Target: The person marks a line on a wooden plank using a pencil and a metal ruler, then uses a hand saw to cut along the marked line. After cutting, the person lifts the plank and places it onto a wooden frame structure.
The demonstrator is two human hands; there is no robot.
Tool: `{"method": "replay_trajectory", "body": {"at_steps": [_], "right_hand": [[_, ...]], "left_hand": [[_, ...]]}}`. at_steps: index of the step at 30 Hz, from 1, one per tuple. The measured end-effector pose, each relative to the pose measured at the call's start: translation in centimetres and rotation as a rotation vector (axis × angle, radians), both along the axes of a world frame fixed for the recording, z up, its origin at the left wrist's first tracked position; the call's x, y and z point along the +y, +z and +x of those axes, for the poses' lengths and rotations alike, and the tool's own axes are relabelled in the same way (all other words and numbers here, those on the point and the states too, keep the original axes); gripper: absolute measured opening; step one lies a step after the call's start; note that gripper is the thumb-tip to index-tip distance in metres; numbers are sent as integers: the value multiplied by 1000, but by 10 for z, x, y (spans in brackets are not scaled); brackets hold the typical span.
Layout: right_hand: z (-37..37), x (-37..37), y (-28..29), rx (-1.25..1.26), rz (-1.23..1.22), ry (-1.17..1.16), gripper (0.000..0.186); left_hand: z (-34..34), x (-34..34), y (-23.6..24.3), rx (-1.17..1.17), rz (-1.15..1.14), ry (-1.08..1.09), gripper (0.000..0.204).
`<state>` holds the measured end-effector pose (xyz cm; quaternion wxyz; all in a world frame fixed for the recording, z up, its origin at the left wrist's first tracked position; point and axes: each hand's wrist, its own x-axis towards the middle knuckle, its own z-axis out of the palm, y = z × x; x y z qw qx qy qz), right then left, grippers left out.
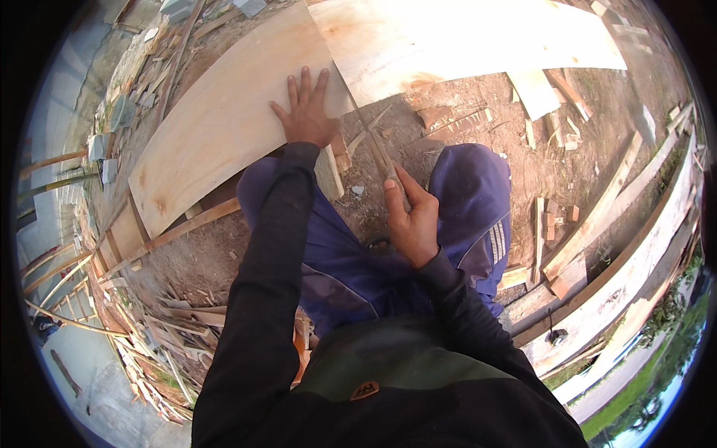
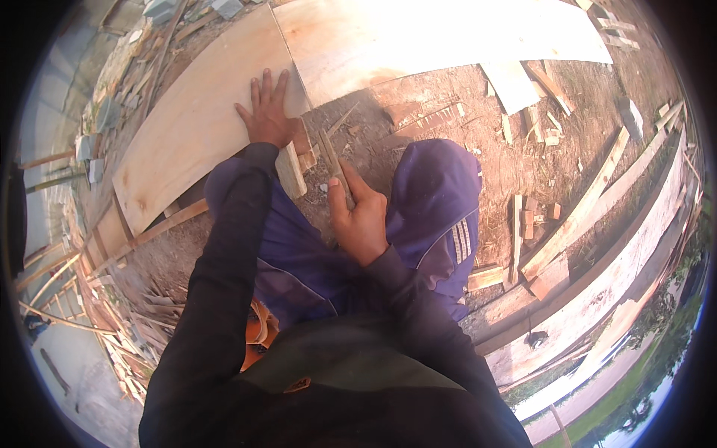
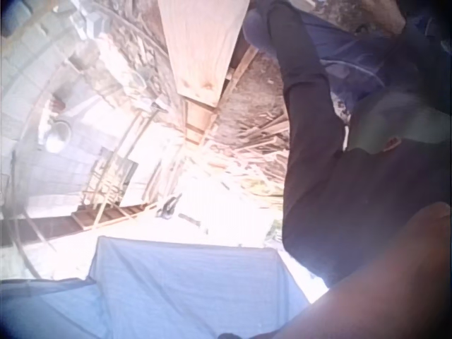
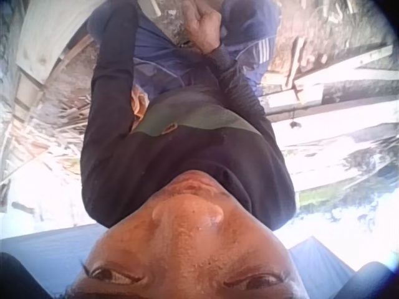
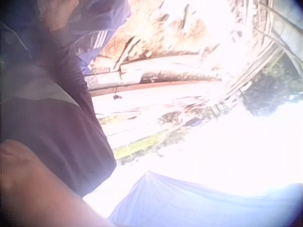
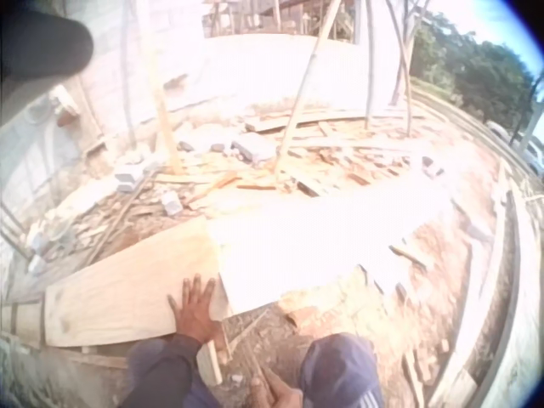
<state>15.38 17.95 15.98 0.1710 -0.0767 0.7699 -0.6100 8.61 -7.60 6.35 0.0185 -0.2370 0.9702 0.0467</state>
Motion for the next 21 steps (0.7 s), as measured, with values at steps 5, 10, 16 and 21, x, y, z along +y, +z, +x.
{"method": "replay_trajectory", "body": {"at_steps": [5,10,16,21], "right_hand": [[40,34,31,-66,-18,21,41],[48,46,26,-43,-16,16,41],[24,12,16,-99,0,-24,41],[57,52,25,28,-36,-29,41]], "left_hand": [[8,-6,-3,9,26,10,106],[7,-5,0,33,13,-5,107],[3,-4,0,9,20,5,106],[7,-4,2,18,21,-2,106]]}}
